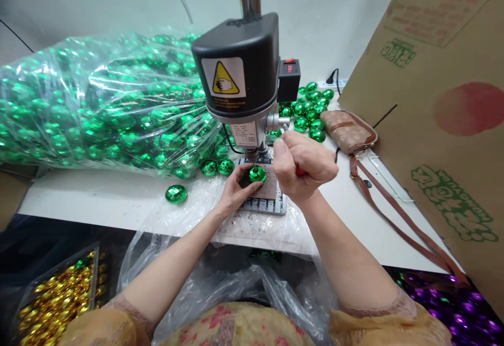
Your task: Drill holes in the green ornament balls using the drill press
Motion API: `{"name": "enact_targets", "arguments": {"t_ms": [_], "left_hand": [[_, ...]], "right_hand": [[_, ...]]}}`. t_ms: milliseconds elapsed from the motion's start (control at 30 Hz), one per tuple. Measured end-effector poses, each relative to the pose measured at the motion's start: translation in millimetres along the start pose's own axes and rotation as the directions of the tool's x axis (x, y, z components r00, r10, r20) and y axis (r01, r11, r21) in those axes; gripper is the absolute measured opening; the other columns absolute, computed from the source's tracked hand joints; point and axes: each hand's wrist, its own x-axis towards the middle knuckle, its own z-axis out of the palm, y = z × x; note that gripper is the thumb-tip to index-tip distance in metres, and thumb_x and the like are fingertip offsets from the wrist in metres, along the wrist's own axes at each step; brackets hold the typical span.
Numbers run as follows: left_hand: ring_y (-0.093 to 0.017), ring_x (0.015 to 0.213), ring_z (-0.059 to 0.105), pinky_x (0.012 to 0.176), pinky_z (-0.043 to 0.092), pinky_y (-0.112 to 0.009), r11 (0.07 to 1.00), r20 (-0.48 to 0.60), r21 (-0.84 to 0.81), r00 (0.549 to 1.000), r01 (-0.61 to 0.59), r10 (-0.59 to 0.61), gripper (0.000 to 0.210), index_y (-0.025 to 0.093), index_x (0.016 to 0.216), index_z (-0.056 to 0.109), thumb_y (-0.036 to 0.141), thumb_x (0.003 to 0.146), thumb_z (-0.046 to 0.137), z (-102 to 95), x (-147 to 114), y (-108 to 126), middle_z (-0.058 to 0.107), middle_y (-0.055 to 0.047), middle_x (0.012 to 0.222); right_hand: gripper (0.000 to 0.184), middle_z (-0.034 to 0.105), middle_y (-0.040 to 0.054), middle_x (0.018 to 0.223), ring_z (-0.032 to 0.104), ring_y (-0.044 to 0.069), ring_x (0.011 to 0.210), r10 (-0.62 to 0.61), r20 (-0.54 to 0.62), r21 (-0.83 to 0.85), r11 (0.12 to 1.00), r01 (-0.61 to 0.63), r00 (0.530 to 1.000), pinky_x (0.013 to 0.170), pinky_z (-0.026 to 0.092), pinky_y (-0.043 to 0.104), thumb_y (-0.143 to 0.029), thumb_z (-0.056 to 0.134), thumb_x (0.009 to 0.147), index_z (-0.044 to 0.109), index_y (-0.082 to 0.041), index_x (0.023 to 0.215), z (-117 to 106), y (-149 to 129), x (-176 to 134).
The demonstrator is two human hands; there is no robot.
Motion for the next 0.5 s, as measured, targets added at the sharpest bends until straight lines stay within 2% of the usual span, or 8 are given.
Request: {"name": "enact_targets", "arguments": {"t_ms": [200,300,400,500], "left_hand": [[-0.021,0.111,0.061,0.101,0.048,-0.037,1.0,-0.001,-0.006,1.0,-0.002,0.002,0.047,0.021,0.118,0.06,0.036,0.078,0.079,-0.3,-1.2,-1.1,0.064,-0.008,0.118],[-0.021,0.111,0.061,0.101,0.048,-0.037,1.0,-0.006,0.002,1.0,-0.001,0.001,0.047,0.021,0.118,0.06,0.036,0.078,0.079,0.3,-1.2,-2.3,0.064,-0.008,0.118],[-0.022,0.11,0.062,0.1,0.048,-0.038,1.0,-0.02,0.015,1.0,0.015,-0.015,0.047,0.02,0.117,0.06,0.037,0.077,0.079,3.0,0.5,-2.1,0.065,-0.008,0.117],[-0.021,0.104,0.064,0.094,0.051,-0.036,0.997,-0.091,0.068,0.996,0.029,-0.023,0.045,0.021,0.114,0.059,0.035,0.077,0.078,5.1,-1.8,6.2,0.066,-0.007,0.112]], "right_hand": [[0.046,0.024,-0.0052,0.049,0.027,0.004,0.042,-0.04,0.021,0.023,0.999,0.04,0.999,0.043,0.029,0.025,-0.009,0.055,0.079,0.017,-0.017,0.056,-4.8,2.3,-9.3],[0.048,0.026,-0.0055,0.046,0.028,0.004,0.039,-0.017,0.027,-0.004,1.0,0.017,0.999,0.042,0.03,0.026,-0.013,0.056,0.081,0.018,-0.017,0.052,-4.5,-0.3,-9.8],[0.053,0.026,-0.0057,0.043,0.028,0.004,0.037,0.157,-0.054,-0.087,0.983,-0.162,0.986,0.041,0.028,0.027,-0.024,0.058,0.087,0.023,-0.018,0.048,2.4,-5.6,6.8],[0.049,0.031,-0.0062,0.041,0.03,0.006,0.036,0.35,-0.117,-0.018,0.935,-0.354,0.929,0.039,0.023,0.028,-0.027,0.064,0.085,0.034,-0.02,0.047,12.2,-7.8,34.1]]}}
